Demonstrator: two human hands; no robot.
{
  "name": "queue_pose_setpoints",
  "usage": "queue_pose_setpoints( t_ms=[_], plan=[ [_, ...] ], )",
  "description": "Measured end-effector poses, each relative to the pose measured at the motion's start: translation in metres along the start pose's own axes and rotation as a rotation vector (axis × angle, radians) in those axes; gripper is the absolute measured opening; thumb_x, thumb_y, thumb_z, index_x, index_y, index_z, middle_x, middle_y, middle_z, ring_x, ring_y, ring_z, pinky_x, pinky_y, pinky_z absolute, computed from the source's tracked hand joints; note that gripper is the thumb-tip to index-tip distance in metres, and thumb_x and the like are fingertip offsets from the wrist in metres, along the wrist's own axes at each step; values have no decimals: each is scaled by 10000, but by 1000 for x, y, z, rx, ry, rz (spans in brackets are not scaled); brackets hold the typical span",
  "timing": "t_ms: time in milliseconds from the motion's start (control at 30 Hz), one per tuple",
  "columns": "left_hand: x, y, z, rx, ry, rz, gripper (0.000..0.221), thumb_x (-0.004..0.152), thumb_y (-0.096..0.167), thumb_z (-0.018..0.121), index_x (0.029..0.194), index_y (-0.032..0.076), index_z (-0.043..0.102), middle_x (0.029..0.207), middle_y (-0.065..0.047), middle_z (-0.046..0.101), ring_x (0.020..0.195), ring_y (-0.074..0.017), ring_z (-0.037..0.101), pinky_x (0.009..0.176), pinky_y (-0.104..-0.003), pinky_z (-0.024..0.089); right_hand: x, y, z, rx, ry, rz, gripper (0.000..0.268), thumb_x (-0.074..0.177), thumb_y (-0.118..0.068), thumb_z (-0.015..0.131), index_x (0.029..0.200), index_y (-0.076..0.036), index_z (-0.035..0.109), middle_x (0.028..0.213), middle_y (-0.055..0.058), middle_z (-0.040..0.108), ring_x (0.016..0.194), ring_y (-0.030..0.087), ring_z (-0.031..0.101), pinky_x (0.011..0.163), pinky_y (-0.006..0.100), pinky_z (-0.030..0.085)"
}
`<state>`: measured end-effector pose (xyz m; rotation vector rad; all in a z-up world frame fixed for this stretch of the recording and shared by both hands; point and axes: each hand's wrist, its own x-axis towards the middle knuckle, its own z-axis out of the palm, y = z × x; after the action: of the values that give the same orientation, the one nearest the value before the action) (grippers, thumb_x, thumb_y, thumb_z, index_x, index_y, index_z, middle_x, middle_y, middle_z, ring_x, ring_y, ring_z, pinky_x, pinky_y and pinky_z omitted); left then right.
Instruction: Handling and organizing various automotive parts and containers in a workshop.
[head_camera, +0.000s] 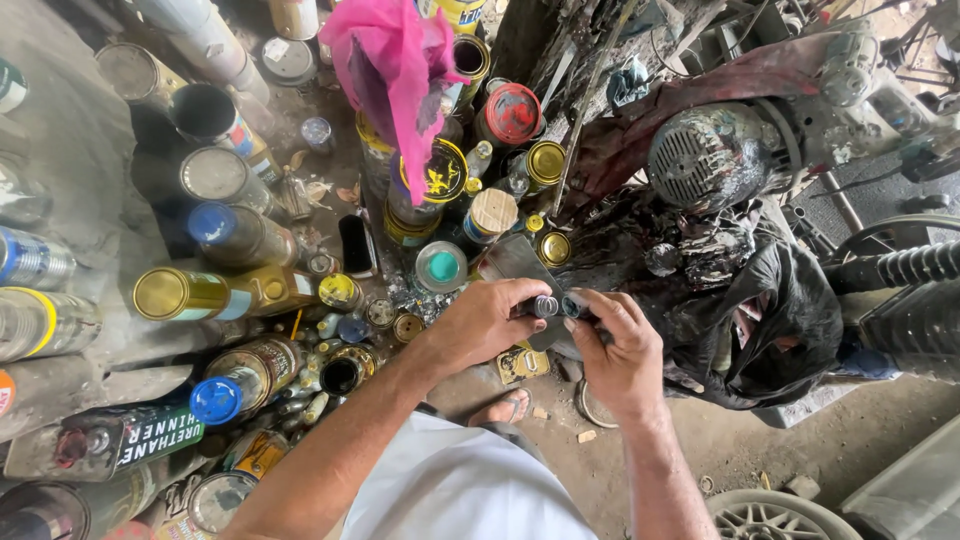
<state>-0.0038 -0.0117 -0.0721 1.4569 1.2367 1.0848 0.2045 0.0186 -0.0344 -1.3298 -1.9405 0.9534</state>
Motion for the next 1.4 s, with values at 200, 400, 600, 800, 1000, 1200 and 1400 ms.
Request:
queue_pose_setpoints(
  t_ms=[200,400,600,800,1000,1200,1400],
  plan=[
    [2,2,-1,54,-30,-40,390,856,158,777,1223,74,678,1007,-141,756,877,-226,760,770,-342,588,0,-19,6,-367,82,-376,307,879,-49,775,1174,-120,729,1022,83,712,875,230,697,735,338,577],
    [3,-5,1,60,-5,6,383,865,151,771,1222,54,673,972,-169,748,860,-254,767,752,-353,594,5,-20,12,-467,10,-470,347,873,-6,722,1198,-127,709,1006,97,689,905,289,692,776,378,578],
    [1,-3,-1,82,-30,-17,351,839,144,782,1173,75,695,941,-154,762,835,-250,771,749,-351,599,2,-18,14,-376,-15,-273,364,846,-14,737,1193,-121,715,1029,102,706,889,288,714,751,362,584],
    [4,1,-5,105,-27,-10,370,831,155,792,1180,80,694,954,-154,755,847,-266,759,749,-363,585,5,-13,9,-279,-3,-193,346,859,-28,750,1193,-107,712,1020,92,707,867,222,718,726,340,585],
    [6,-10,3,81,-28,81,377,848,173,787,1185,55,666,1008,-160,753,876,-270,758,771,-365,594,6,-6,13,-468,21,-423,315,901,11,711,1183,-128,734,1007,91,703,888,247,713,745,334,602],
    [9,-17,3,136,-25,56,358,833,155,786,1163,58,684,1004,-171,751,921,-316,741,791,-391,579,9,-9,14,-388,-29,-298,368,852,6,690,1190,-134,729,1043,94,716,893,266,719,757,353,597],
    [8,-19,-1,177,-43,42,369,822,153,786,1159,48,677,967,-180,736,895,-343,728,772,-419,569,8,-10,15,-383,0,-266,325,863,-31,721,1172,-130,725,1039,94,718,886,265,724,748,358,592]
  ],
)
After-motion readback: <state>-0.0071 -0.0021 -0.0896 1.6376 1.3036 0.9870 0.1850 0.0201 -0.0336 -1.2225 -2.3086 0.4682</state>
